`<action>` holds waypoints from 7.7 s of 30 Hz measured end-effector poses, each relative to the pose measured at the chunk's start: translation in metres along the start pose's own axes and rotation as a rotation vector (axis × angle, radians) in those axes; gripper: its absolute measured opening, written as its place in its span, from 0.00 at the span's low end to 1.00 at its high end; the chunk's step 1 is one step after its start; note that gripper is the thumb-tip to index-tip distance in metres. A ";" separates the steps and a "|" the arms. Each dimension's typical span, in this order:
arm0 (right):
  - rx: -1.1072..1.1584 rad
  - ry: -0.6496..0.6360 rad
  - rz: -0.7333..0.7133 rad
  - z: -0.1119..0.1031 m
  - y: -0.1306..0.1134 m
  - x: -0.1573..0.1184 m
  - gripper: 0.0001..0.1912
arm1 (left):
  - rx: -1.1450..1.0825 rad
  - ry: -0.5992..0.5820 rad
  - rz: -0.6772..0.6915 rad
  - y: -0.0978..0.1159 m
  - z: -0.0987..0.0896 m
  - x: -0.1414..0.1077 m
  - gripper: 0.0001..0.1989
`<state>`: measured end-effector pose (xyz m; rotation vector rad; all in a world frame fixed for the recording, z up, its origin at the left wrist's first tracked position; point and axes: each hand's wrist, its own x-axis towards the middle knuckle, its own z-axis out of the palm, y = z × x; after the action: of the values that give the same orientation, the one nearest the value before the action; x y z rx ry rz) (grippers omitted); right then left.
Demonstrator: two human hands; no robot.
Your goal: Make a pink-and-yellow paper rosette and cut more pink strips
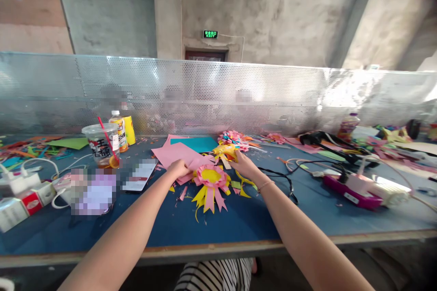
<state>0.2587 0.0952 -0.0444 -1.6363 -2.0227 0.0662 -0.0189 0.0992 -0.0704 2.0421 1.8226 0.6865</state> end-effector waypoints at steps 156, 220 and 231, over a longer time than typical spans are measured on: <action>0.583 0.238 -0.251 0.017 -0.085 -0.027 0.12 | -1.040 0.128 0.266 0.067 -0.008 -0.040 0.08; 1.387 0.024 -0.040 0.004 -0.090 -0.029 0.15 | -0.746 0.165 0.405 0.068 0.002 -0.042 0.08; 1.449 0.032 -0.003 0.000 -0.095 -0.032 0.18 | -0.705 0.174 0.433 0.070 0.000 -0.045 0.08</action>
<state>0.1776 0.0405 -0.0224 -0.6380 -1.2498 1.1662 0.0361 0.0455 -0.0395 1.9006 0.9697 1.4201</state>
